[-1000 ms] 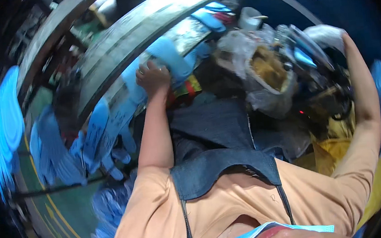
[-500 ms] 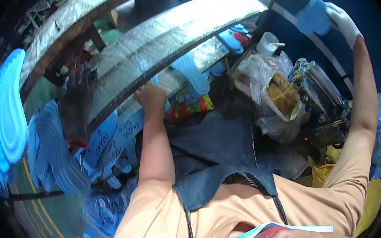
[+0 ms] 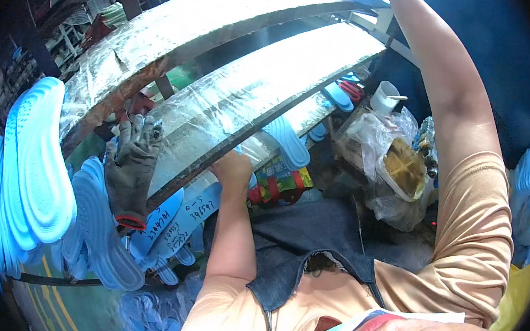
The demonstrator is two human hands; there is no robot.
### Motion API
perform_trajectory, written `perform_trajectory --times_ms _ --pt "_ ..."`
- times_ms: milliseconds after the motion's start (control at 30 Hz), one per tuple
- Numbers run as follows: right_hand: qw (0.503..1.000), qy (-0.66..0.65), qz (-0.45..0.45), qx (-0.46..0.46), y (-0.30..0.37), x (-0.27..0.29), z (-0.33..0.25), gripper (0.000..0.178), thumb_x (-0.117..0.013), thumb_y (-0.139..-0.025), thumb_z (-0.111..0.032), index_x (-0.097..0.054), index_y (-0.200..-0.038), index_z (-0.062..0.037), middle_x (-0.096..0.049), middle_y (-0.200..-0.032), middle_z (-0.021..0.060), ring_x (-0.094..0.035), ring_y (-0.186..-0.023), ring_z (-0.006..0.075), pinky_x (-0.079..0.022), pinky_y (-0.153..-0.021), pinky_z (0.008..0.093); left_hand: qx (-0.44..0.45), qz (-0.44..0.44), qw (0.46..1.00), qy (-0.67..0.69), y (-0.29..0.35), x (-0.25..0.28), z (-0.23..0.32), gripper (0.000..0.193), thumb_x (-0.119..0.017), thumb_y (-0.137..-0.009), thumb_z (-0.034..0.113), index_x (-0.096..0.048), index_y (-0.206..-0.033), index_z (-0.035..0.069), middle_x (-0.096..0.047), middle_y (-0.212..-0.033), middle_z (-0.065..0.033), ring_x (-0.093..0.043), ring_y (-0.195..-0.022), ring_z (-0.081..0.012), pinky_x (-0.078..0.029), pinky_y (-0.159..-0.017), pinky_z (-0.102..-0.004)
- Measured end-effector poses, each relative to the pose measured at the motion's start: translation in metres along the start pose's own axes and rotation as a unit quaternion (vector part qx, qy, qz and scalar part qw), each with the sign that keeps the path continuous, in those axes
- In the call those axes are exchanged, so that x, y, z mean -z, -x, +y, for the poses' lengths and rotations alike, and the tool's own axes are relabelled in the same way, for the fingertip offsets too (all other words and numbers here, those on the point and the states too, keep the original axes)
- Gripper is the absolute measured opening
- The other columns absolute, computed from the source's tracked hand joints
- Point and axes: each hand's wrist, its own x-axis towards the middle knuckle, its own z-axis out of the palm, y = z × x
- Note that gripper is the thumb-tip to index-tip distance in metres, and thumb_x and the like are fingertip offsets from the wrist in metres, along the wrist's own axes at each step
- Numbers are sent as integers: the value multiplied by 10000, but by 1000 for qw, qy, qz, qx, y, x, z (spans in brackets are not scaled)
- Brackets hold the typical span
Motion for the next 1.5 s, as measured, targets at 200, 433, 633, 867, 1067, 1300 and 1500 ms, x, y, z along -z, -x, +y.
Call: perform_trajectory --times_ms 200,433,633,867,1067,1300,1500 --pt "943 311 -29 111 -12 -17 -9 399 -560 -901 -354 -703 -1114 -49 -687 -1156 172 -642 -1055 340 -484 -898 396 4 -14 999 -45 2 5 -17 645 -590 -784 285 -515 -1362 7 -578 -1307 -268 -530 -1239 -432 -323 -1109 -502" --pt "919 326 -58 213 59 47 -43 276 -540 -872 -157 -697 -1040 -5 -702 -1026 159 -669 -888 290 -509 -836 371 -35 26 999 -5 1 15 -20 626 -605 -775 262 -529 -1330 -19 -548 -1317 -293 -509 -1234 -449 -341 -1092 -501" --pt "928 -209 -308 18 281 -3 -6 280 -485 -995 -287 -640 -1090 -74 -635 -865 -37 -550 -666 25 -409 -515 190 -159 63 979 114 60 75 10 598 -674 -747 253 -538 -1252 -37 -567 -1240 -290 -557 -1109 -450 -413 -1013 -506" --pt "674 -627 -254 -297 446 -81 18 380 -570 -978 -392 -587 -1075 -25 -653 -971 109 -677 -776 215 -554 -660 307 -292 -89 897 320 184 142 101 760 -744 -713 214 -455 -1395 44 -514 -1330 -242 -494 -1269 -372 -380 -1075 -411" --pt "774 -544 -143 -292 486 -38 36 268 -682 -900 -306 -617 -989 -61 -636 -713 49 -546 -502 87 -421 -457 200 -288 -308 708 567 221 168 112 781 -740 -802 158 -372 -1479 35 -482 -1386 -190 -507 -1243 -264 -366 -1081 -333" --pt "749 -614 -69 -240 505 -12 61 241 -700 -892 -306 -661 -969 -81 -644 -728 17 -556 -535 56 -391 -465 178 -226 -400 638 618 241 179 126 758 -740 -779 198 -430 -1453 45 -575 -1254 -175 -579 -1147 -256 -434 -1024 -343" --pt "756 -615 -81 -210 516 15 82 225 -690 -906 -296 -665 -979 -85 -644 -742 -2 -571 -571 50 -409 -498 175 -194 -427 614 635 261 185 150 783 -676 -758 162 -385 -1461 -21 -573 -1274 -185 -587 -1140 -223 -425 -1020 -321"
